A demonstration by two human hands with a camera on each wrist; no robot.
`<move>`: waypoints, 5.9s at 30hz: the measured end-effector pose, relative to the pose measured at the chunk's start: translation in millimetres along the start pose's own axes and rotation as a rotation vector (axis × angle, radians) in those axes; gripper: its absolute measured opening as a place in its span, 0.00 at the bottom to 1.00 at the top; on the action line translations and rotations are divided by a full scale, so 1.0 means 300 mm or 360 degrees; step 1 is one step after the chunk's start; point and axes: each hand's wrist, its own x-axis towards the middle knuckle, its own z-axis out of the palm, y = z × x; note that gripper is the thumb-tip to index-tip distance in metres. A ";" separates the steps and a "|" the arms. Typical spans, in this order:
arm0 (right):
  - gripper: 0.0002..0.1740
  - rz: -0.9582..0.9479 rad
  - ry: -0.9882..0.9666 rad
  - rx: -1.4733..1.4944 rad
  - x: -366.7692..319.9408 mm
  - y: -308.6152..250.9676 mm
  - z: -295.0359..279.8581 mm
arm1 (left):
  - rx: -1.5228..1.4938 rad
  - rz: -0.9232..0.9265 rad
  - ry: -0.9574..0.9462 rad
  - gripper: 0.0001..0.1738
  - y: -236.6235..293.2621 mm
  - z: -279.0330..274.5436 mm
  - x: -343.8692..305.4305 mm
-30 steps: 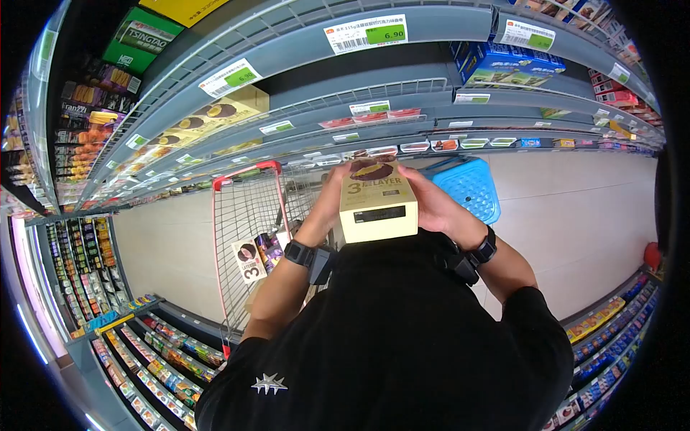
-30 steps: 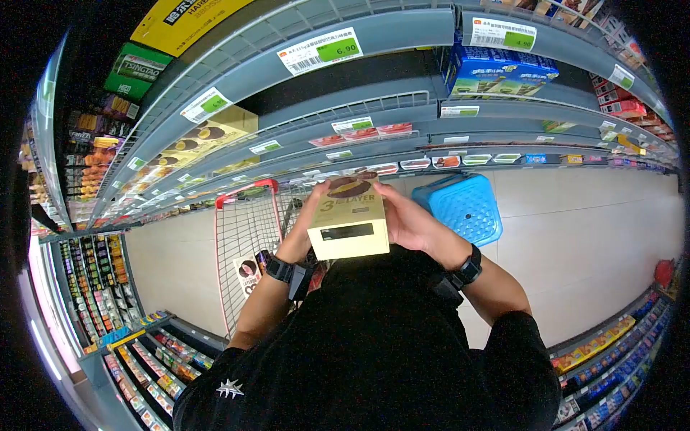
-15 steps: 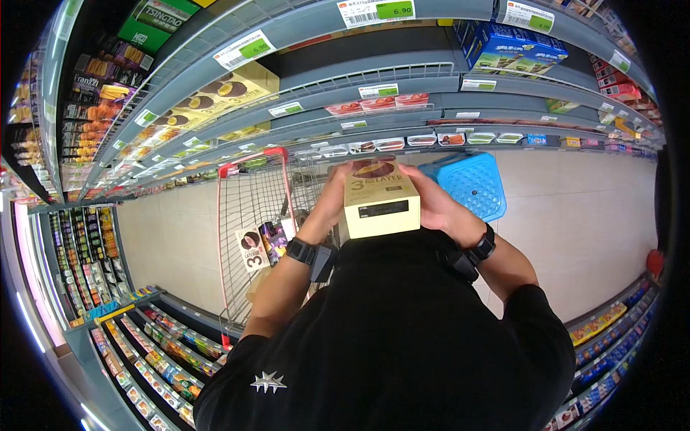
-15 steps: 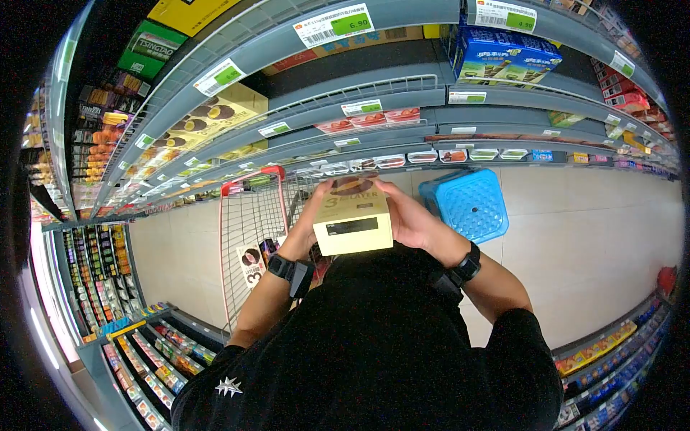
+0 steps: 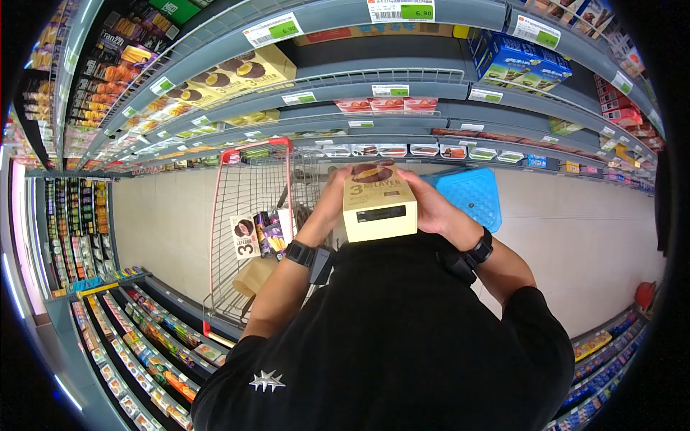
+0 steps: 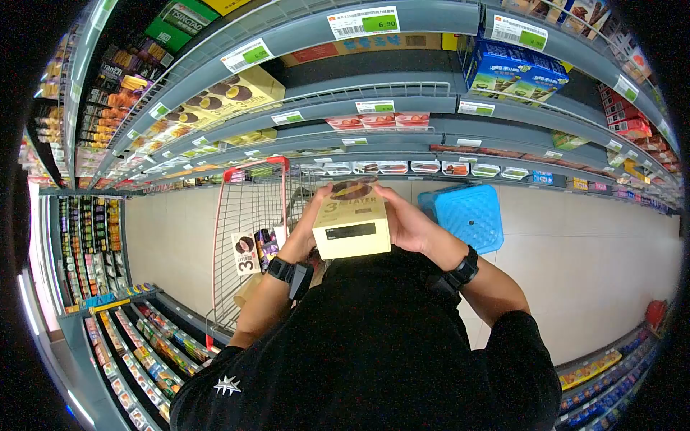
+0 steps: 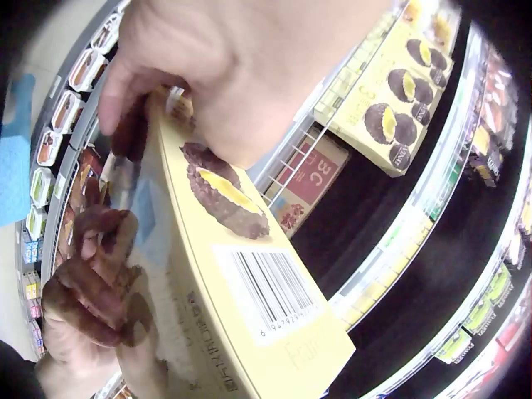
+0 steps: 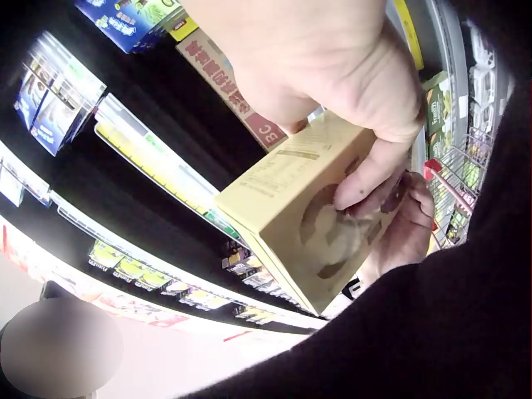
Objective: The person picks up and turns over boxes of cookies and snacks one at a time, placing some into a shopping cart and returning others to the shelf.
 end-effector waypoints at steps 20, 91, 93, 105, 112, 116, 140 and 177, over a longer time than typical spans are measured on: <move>0.35 -0.0017 -0.0009 -0.0011 -0.027 0.000 -0.038 | -0.0051 -0.0044 -0.0134 0.27 -0.040 0.008 0.050; 0.15 -0.2153 0.0917 -0.2426 0.929 -0.338 0.609 | 0.0450 0.0131 0.1842 0.31 -0.882 -1.673 0.145; 0.15 -0.1933 0.0932 -0.2348 0.935 -0.377 0.582 | 0.0583 0.0137 0.1874 0.31 -0.825 -1.655 0.176; 0.23 -0.1476 0.0564 -0.2700 0.703 -0.427 0.448 | 0.0198 0.0345 0.1302 0.32 -0.628 -1.466 0.388; 0.36 -0.1766 0.0005 -0.2448 0.454 -0.404 0.446 | 0.0529 0.0875 0.0933 0.32 -0.171 -1.092 0.345; 0.36 -0.1623 -0.0188 -0.2418 0.352 -0.367 0.406 | 0.0822 0.1264 0.0364 0.35 0.194 -0.740 0.091; 0.35 -0.0627 -0.0213 -0.2625 0.634 0.220 0.586 | 0.0608 0.1389 0.0217 0.41 -0.035 -0.957 -0.229; 0.31 0.1156 -0.0146 -0.1384 0.919 0.637 0.695 | -0.1493 0.0446 0.0824 0.28 -0.545 -1.145 -0.259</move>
